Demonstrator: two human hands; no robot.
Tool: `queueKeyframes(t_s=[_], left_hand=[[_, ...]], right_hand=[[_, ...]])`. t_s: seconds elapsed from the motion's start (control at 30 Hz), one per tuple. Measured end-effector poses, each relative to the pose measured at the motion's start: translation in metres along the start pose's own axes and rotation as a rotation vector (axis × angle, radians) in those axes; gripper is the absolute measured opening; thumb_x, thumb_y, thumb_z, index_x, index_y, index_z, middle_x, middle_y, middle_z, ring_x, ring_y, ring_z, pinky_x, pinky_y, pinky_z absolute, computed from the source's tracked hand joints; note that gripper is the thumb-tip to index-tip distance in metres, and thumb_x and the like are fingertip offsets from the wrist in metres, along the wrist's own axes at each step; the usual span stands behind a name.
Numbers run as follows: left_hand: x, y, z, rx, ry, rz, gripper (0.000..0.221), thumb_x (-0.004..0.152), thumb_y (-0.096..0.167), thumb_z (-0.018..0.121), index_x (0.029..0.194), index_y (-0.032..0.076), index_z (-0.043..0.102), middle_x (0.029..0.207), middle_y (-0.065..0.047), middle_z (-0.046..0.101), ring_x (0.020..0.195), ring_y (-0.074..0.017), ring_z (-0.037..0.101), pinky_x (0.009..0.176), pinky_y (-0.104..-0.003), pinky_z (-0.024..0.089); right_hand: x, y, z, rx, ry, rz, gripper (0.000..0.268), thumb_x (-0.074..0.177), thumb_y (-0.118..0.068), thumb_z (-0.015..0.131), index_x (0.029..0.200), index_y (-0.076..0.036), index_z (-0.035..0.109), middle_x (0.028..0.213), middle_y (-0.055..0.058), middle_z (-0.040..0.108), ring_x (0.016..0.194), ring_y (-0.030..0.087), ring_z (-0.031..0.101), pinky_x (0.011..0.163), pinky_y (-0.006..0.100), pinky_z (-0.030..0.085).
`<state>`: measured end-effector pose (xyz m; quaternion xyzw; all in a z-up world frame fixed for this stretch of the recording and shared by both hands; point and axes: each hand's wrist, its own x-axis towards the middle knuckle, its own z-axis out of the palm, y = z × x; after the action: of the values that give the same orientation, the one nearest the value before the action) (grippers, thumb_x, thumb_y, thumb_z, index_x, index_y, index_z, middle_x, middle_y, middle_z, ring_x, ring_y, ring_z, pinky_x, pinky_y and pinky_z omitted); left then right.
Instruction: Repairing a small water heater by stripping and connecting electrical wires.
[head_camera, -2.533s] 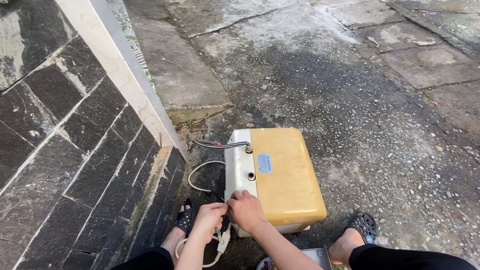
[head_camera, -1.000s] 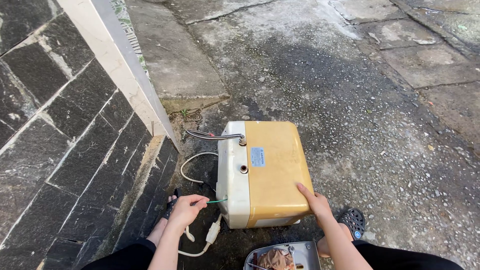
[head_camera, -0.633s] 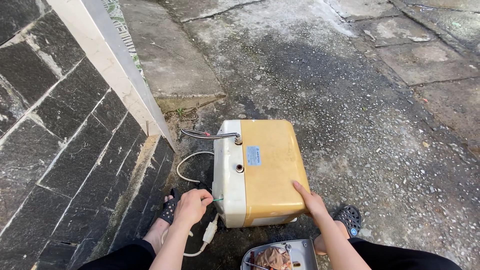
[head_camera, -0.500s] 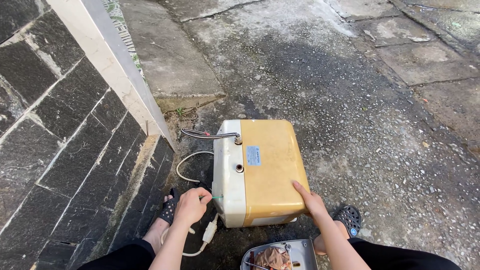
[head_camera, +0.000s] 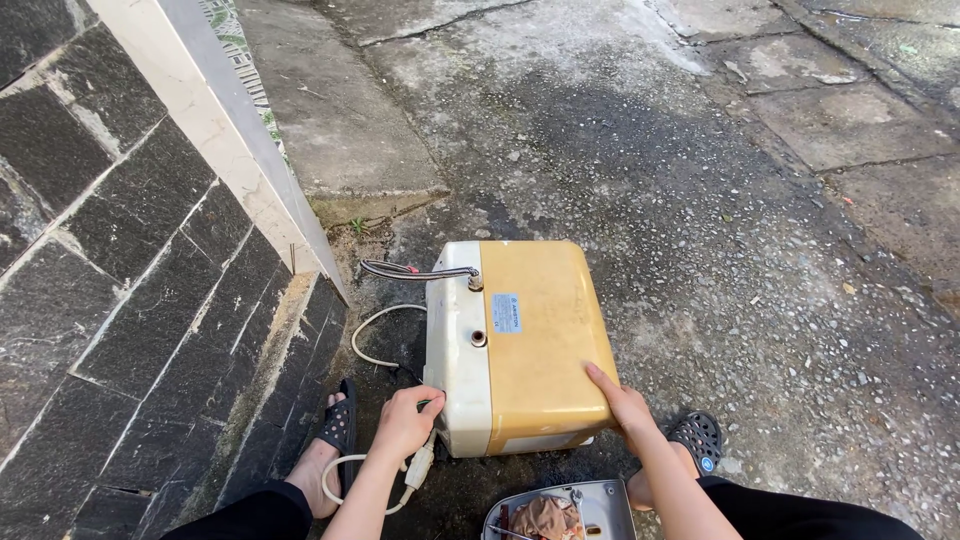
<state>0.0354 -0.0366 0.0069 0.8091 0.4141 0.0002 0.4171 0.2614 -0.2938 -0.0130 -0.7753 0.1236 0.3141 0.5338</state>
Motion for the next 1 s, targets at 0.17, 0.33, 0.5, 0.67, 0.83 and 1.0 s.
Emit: queueKeyframes(t_s=[0.17,0.33,0.5,0.67,0.83,1.0], left_hand=[[-0.009,0.004,-0.004,-0.123,-0.094,-0.093,0.032,0.099,0.023,0.055,0.123,0.016,0.075,0.128,0.001,0.075,0.117,-0.02,0.069,0.101,-0.034,0.054],[-0.009,0.0,0.003,-0.287,-0.097,-0.13,0.034,0.101,0.015,0.05,0.125,0.012,0.074,0.13,0.0,0.075,0.12,-0.0159,0.068,0.103,-0.029,0.051],[0.006,-0.012,0.018,-0.383,-0.021,-0.172,0.035,0.105,0.031,0.043,0.135,0.013,0.04,0.128,-0.014,0.064,0.113,-0.0287,0.065,0.093,-0.042,0.052],[0.013,-0.016,0.034,-0.181,-0.017,0.011,0.036,0.106,0.04,0.037,0.124,0.009,0.04,0.112,-0.019,0.069,0.101,-0.0325,0.072,0.091,-0.048,0.053],[0.018,-0.034,0.03,-0.27,-0.016,0.075,0.036,0.104,0.043,0.04,0.124,0.012,0.041,0.102,-0.018,0.072,0.09,-0.031,0.074,0.082,-0.044,0.054],[0.019,-0.039,0.02,-0.209,-0.079,0.103,0.044,0.105,0.048,0.031,0.128,0.01,0.031,0.11,-0.018,0.069,0.097,-0.028,0.073,0.087,-0.043,0.053]], right_hand=[[0.001,0.0,-0.001,0.011,-0.003,-0.001,0.089,0.081,-0.051,0.071,0.131,0.021,0.057,0.116,0.034,0.07,0.097,0.038,0.072,0.079,0.042,0.059],[0.006,0.003,-0.001,0.006,-0.001,-0.008,0.091,0.08,-0.051,0.071,0.132,0.022,0.056,0.117,0.035,0.07,0.098,0.039,0.073,0.081,0.042,0.06],[-0.012,-0.002,0.008,-0.695,0.507,-0.625,0.092,0.082,-0.064,0.07,0.143,0.003,0.053,0.138,0.026,0.053,0.124,0.038,0.057,0.1,0.049,0.051],[-0.055,-0.007,0.095,-0.821,0.012,-1.253,0.037,0.08,-0.021,0.076,0.115,-0.008,0.072,0.121,0.013,0.065,0.106,0.029,0.063,0.091,0.041,0.053],[-0.085,-0.004,0.168,-0.752,-0.253,-1.385,0.022,0.083,-0.014,0.068,0.103,-0.009,0.074,0.112,0.006,0.067,0.092,0.032,0.064,0.078,0.042,0.054],[-0.071,-0.001,0.183,-1.041,-0.082,-1.513,0.015,0.085,-0.018,0.064,0.088,-0.012,0.078,0.102,0.001,0.071,0.081,0.026,0.06,0.066,0.039,0.053]])
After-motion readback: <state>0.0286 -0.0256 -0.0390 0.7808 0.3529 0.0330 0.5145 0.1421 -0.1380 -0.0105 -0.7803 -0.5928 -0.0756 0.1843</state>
